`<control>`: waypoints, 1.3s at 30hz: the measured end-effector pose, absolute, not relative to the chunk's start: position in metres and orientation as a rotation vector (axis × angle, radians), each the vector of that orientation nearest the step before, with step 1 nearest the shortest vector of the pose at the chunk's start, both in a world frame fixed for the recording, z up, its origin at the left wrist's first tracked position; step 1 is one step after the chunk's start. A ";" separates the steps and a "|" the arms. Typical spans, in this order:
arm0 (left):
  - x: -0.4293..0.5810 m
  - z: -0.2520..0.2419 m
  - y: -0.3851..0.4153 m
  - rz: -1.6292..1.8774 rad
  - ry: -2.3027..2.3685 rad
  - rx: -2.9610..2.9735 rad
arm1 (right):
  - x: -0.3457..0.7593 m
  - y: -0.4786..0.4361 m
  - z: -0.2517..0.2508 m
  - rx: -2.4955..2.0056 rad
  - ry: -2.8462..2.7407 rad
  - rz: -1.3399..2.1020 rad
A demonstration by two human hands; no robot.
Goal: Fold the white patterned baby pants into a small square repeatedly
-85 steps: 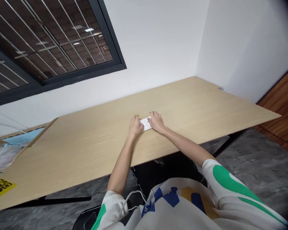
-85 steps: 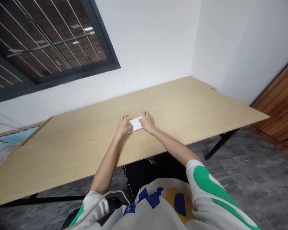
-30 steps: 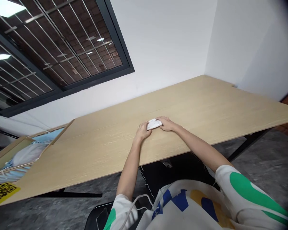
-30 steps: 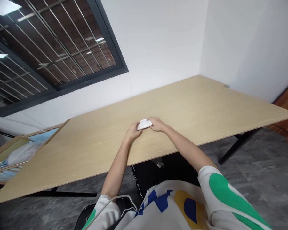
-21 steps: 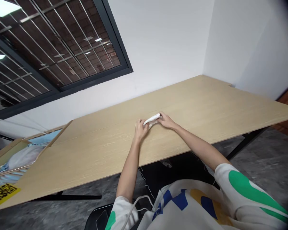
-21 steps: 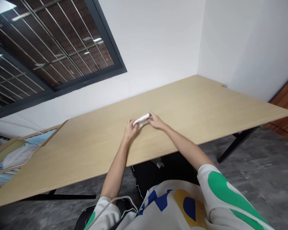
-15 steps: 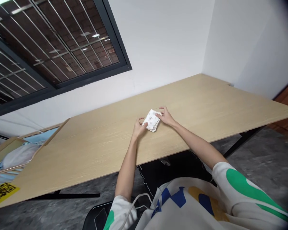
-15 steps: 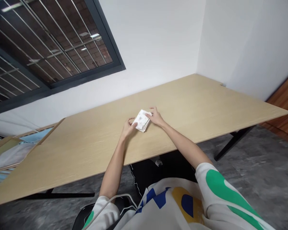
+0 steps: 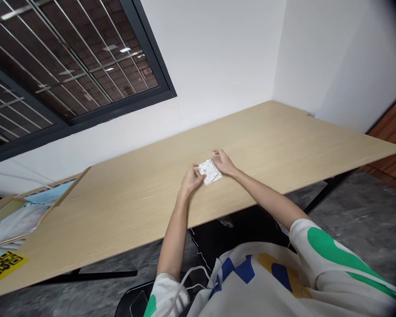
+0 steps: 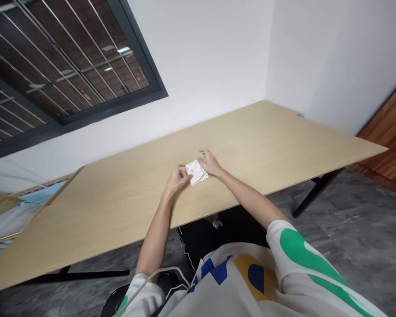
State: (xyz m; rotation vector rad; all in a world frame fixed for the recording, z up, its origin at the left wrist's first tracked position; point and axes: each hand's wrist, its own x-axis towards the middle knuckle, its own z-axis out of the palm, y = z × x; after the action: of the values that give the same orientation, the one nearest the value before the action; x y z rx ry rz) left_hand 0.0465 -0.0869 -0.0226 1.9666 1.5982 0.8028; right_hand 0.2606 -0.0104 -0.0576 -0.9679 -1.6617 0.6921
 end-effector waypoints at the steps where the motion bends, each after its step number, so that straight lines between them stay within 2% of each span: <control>1: 0.049 -0.022 -0.089 0.812 1.552 2.027 | 0.260 -0.014 -0.056 -0.884 -1.746 0.667; 6: 0.070 -0.021 -0.102 0.675 1.255 2.292 | 0.255 -0.028 -0.053 -0.585 -2.035 0.774; 11: 0.078 -0.022 -0.106 0.553 1.229 2.406 | 0.249 -0.029 -0.063 -0.635 -2.222 0.941; 19: 0.078 -0.017 -0.107 0.455 1.308 2.412 | 0.254 -0.004 -0.074 -0.810 -2.432 0.716; 26: 0.076 -0.022 -0.104 0.564 1.345 2.341 | 0.261 0.002 -0.075 -1.014 -2.373 0.590; 34: 0.060 -0.022 -0.089 0.803 1.937 2.028 | 0.257 -0.019 -0.065 -1.107 -2.393 0.258; 39: 0.063 -0.031 -0.088 0.712 1.924 1.977 | 0.262 -0.026 -0.050 -1.185 -2.445 0.255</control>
State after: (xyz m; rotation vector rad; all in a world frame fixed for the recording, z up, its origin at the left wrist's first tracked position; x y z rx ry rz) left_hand 0.0634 -0.0877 -0.0309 1.9775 1.9243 0.7116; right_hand 0.2615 -0.0262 -0.0499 -1.1848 -2.4451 0.2551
